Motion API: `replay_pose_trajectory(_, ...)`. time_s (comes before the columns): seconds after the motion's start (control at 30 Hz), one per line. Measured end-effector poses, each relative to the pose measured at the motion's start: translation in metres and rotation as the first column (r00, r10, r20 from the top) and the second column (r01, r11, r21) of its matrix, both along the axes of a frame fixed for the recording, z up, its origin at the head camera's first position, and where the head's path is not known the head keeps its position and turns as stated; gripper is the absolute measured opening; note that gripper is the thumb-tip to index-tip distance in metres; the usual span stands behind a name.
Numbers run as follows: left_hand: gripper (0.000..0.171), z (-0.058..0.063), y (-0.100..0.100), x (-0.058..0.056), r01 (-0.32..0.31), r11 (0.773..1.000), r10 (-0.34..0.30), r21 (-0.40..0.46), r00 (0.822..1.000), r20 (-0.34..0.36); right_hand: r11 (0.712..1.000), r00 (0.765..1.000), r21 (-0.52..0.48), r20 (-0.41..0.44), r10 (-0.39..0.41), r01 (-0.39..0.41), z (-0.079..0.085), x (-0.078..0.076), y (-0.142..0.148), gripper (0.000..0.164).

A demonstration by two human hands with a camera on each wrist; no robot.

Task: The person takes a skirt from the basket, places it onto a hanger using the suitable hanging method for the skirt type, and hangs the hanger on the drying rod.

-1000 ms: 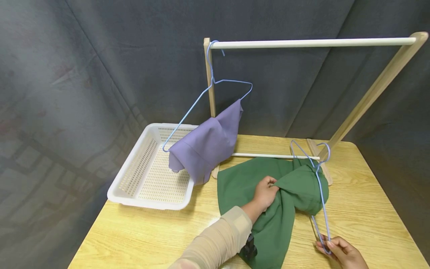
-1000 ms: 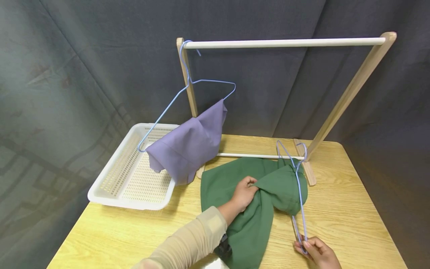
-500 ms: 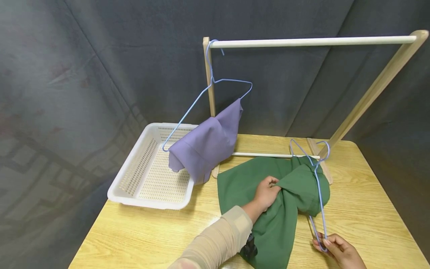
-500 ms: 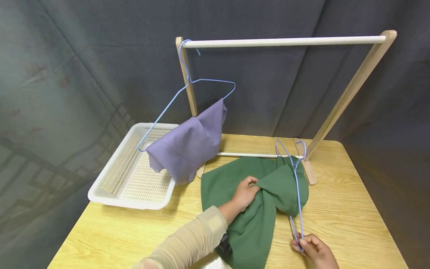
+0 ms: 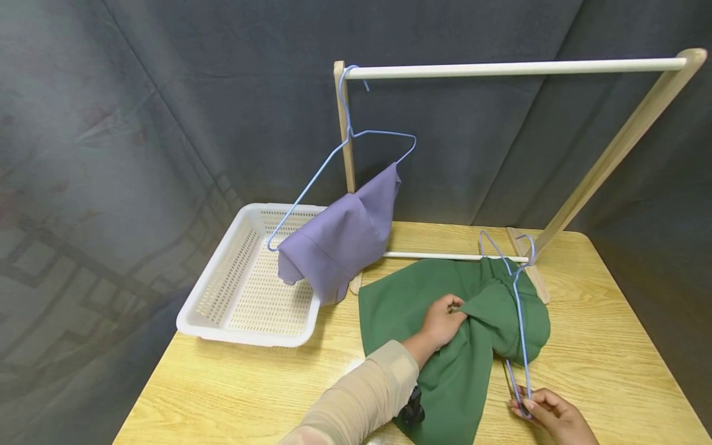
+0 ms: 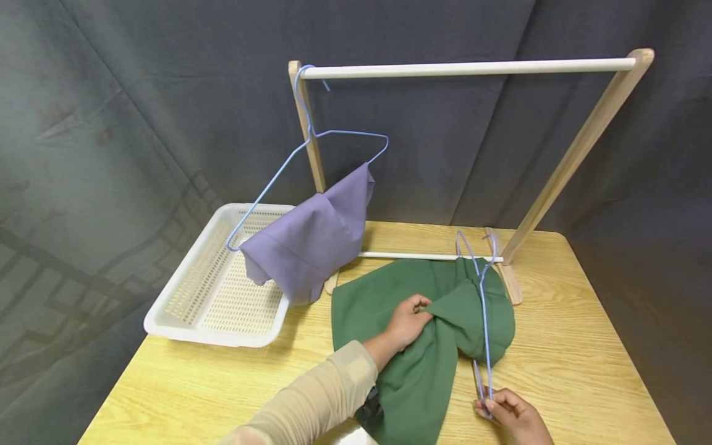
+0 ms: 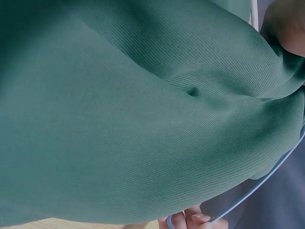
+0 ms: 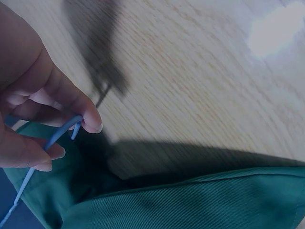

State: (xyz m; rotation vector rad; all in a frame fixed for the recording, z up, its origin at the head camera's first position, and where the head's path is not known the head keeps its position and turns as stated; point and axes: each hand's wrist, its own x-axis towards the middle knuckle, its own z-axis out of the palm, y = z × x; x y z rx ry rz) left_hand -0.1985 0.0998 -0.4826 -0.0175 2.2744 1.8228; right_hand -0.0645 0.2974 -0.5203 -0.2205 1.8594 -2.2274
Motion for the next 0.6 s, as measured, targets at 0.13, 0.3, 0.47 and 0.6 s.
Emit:
replay_pose_trajectory(0.13,0.011,-0.0022,0.0004,-0.0009,0.005,1.0,-0.005,-0.019,1.0,-0.01,1.0,1.0,-0.011,-0.015,0.02,-0.02,-0.0021,0.0003,-0.0019,0.017)
replay_pose_trajectory(0.3,0.009,-0.0036,0.0008,-0.0011,0.017,0.999,-0.018,-0.048,1.0,-0.023,0.998,0.998,-0.036,-0.036,0.046,-0.048,-0.0055,0.0001,-0.0022,0.013)
replay_pose_trajectory(0.47,0.009,-0.0061,0.0,-0.0007,0.039,0.996,-0.042,-0.079,0.998,-0.042,0.998,0.997,-0.02,-0.045,0.059,-0.06,-0.0055,0.0014,-0.0026,0.011)
replay_pose_trajectory(0.6,0.009,-0.0077,-0.0003,-0.0001,0.053,0.994,-0.058,-0.091,0.997,-0.05,0.999,0.999,0.01,-0.016,0.046,-0.046,-0.0033,0.0024,-0.005,0.011)
